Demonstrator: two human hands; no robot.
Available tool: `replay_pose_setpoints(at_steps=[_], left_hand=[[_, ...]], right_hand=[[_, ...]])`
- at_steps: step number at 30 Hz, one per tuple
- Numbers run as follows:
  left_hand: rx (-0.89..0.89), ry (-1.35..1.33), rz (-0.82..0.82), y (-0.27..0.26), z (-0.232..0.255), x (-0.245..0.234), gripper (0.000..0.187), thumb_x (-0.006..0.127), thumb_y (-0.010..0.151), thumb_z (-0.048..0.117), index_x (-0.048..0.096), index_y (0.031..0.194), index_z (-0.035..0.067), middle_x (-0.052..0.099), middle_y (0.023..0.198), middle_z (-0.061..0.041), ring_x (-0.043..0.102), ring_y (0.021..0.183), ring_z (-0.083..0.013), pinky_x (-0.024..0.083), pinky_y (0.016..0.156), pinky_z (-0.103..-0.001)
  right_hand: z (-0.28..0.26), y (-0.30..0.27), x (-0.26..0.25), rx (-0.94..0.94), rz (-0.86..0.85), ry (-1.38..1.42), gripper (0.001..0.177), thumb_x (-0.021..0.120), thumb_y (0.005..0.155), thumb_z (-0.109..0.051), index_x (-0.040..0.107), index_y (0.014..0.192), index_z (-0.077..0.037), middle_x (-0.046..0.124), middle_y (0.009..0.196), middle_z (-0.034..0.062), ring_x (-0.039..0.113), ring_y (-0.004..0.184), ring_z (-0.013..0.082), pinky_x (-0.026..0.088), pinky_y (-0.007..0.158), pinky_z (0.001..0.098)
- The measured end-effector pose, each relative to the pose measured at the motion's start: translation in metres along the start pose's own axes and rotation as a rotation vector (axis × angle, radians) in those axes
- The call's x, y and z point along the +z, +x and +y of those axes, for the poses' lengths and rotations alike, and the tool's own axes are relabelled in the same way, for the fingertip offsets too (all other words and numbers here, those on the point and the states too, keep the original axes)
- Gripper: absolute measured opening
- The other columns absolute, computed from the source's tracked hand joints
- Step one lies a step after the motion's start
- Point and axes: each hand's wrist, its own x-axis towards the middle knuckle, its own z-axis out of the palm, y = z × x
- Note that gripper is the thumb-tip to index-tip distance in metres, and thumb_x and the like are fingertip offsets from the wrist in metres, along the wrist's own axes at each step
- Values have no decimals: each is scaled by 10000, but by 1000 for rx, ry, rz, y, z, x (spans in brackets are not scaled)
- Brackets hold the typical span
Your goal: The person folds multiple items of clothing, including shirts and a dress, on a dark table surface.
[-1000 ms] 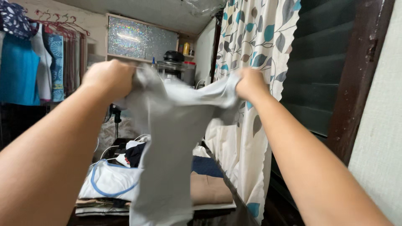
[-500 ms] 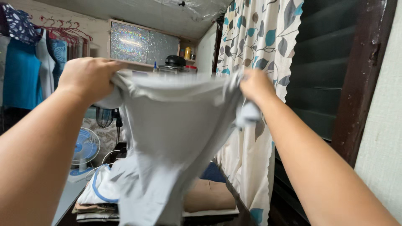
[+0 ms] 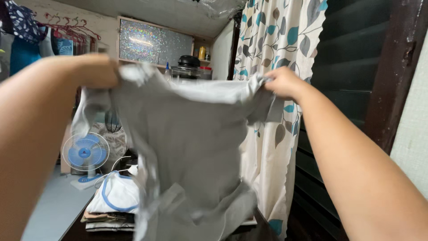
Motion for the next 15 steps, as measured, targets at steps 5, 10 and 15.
replay_pose_setpoints(at_steps=[5,10,15], left_hand=[[160,296,-384,-11,43,-20,468,708,822,356,780,1219,118,780,1220,-116,761,1029,-286,654,840,-445],[385,-553,-142,-32,177,-62,1061,766,745,697,304,1555,191,533,1474,-128,498,1376,-300,372,1122,-488],[325,-821,180,-9,223,-62,413,709,826,365,780,1087,54,805,970,-151,777,863,-293,606,753,-432]], right_hand=[[-32,-24,-7,27,-183,416,256,700,846,-56,756,1096,-47,764,921,-1,701,831,88,558,769,267],[-84,-28,43,-248,-155,659,148,791,874,-11,727,1008,-19,732,963,51,690,860,136,568,826,298],[-103,-43,79,-202,-118,984,368,806,806,-116,664,1145,-109,736,1069,66,736,925,167,624,829,335]])
